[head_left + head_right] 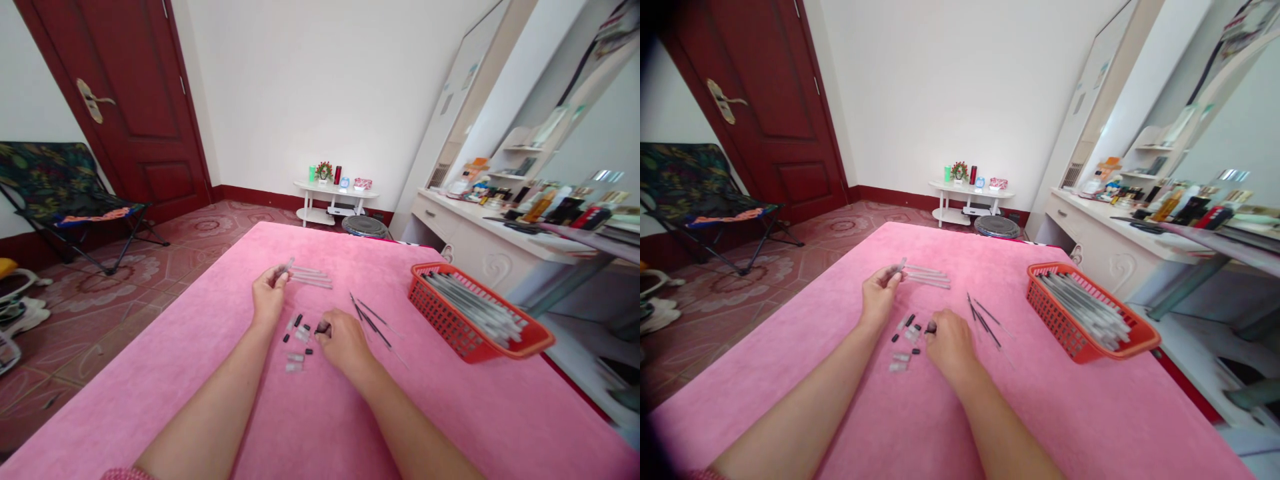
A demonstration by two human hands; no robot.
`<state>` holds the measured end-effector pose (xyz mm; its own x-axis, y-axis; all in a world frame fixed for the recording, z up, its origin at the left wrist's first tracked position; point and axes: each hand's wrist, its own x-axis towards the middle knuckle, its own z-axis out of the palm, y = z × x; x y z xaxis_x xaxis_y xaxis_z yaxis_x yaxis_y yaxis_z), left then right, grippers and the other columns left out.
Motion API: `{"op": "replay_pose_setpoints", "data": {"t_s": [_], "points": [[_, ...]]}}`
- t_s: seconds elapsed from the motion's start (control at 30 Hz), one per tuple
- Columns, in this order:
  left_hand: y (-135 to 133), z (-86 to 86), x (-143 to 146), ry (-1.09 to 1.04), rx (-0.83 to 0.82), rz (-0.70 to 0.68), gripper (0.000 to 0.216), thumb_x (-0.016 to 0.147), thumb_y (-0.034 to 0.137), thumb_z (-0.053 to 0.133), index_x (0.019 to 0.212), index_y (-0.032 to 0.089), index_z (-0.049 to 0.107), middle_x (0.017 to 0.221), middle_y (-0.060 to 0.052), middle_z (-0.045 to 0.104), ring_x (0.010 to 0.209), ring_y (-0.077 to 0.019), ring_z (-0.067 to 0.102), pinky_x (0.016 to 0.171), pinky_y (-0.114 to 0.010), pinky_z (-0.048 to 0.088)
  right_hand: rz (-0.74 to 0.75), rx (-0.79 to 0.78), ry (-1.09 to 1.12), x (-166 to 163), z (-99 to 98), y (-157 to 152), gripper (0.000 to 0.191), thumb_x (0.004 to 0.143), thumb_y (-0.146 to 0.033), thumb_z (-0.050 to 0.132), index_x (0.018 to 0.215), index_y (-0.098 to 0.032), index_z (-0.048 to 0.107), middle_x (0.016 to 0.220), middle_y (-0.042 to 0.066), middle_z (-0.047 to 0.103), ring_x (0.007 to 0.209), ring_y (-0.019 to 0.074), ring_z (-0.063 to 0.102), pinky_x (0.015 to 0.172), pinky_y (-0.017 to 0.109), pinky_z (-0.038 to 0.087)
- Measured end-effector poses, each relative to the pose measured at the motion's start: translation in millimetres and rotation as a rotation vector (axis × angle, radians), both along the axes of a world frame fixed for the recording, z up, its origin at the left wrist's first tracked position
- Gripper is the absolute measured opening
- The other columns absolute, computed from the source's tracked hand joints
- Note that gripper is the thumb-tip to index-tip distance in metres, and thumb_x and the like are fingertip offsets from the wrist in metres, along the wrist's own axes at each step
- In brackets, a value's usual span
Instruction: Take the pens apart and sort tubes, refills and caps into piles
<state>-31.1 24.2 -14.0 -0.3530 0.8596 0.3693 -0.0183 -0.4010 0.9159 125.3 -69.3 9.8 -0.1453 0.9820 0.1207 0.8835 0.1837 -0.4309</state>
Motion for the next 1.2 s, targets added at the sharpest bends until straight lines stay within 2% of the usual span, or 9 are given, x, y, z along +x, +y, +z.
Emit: {"op": "replay_pose_setpoints", "data": {"t_s": [0.23,0.43,0.57,0.67,0.73,0.83,0.93,1.07,1.2], "points": [[-2,0.5,2,0.025,0.011,-0.02,0.025,0.071,0.024,0.057,0.091,0.01,0.064,0.08,-0.007,0.068,0.077,-0.0167,0.064,0.077,-0.032,0.05,0.031,0.025,-0.027,-2,2.2,-5,0.012,0.071,-0.012,0.055,0.077,-0.018,0.063,0.083,0.004,0.061,0.077,0.0154,0.057,0.066,0.024,0.036],[-4,0.3,7,0.048,-0.003,-0.071,0.026,0.071,0.021,0.057,0.094,0.01,0.065,0.084,-0.007,0.069,0.077,-0.017,0.064,0.078,-0.032,0.051,0.076,0.054,-0.001,-2,1.6,-8,0.01,0.072,-0.021,0.06,0.082,-0.02,0.063,0.086,0.004,0.059,0.078,0.0162,0.057,0.066,0.025,0.037],[-4,-1.7,10,0.118,0.023,-0.107,0.025,0.072,0.019,0.056,0.094,0.013,0.066,0.092,-0.007,0.069,0.083,-0.0177,0.064,0.081,-0.033,0.05,0.047,0.019,0.301,3,-4.8,3,0.004,0.07,-0.018,0.059,0.072,-0.018,0.061,0.073,0.001,0.06,0.068,0.0137,0.056,0.063,0.024,0.039],[-6,-3.9,12,0.191,0.039,-0.135,0.024,0.073,0.019,0.056,0.094,0.014,0.067,0.093,-0.007,0.069,0.085,-0.0187,0.064,0.082,-0.034,0.05,-0.051,-0.131,0.788,11,-4.8,12,0.007,0.071,-0.024,0.057,0.069,-0.016,0.056,0.058,-0.001,0.056,0.052,0.0112,0.052,0.053,0.023,0.042],[-8,-4.9,13,0.268,0.07,-0.16,0.024,0.074,0.017,0.055,0.094,0.015,0.067,0.093,-0.007,0.069,0.087,-0.0191,0.064,0.083,-0.035,0.05,-0.091,-0.257,1.122,16,-1.6,15,0.015,0.069,-0.03,0.06,0.071,-0.016,0.054,0.057,-0.002,0.056,0.047,0.0099,0.051,0.048,0.022,0.043],[-13,-4.5,15,0.415,0.137,-0.228,0.025,0.075,0.014,0.053,0.095,0.018,0.068,0.097,-0.006,0.069,0.092,-0.0189,0.063,0.087,-0.035,0.048,-0.097,-0.355,1.425,22,4.1,16,0.021,0.064,-0.031,0.066,0.074,-0.016,0.056,0.062,0.0,0.061,0.047,0.0087,0.053,0.047,0.021,0.045],[-18,-1.8,17,0.53,0.186,-0.294,0.027,0.077,0.011,0.051,0.096,0.021,0.068,0.101,-0.005,0.068,0.097,-0.0185,0.061,0.09,-0.034,0.046,-0.106,-0.355,1.513,26,6.7,16,0.024,0.062,-0.029,0.07,0.079,-0.015,0.059,0.065,0.003,0.064,0.05,0.0099,0.058,0.05,0.021,0.048],[-21,1.8,18,0.582,0.209,-0.296,0.029,0.077,0.01,0.051,0.097,0.022,0.068,0.1,-0.004,0.069,0.097,-0.0186,0.061,0.089,-0.033,0.046,-0.134,-0.318,1.505,29,5.7,17,0.029,0.062,-0.032,0.073,0.08,-0.015,0.059,0.073,0.005,0.067,0.058,0.012,0.062,0.054,0.021,0.05],[-21,1.2,18,0.608,0.22,-0.29,0.028,0.077,0.011,0.052,0.096,0.022,0.068,0.099,-0.004,0.069,0.095,-0.0189,0.062,0.086,-0.033,0.047,-0.162,-0.253,1.451,31,2.7,19,0.031,0.063,-0.039,0.073,0.078,-0.014,0.059,0.068,0.002,0.064,0.052,0.0088,0.057,0.048,0.018,0.046]]}}
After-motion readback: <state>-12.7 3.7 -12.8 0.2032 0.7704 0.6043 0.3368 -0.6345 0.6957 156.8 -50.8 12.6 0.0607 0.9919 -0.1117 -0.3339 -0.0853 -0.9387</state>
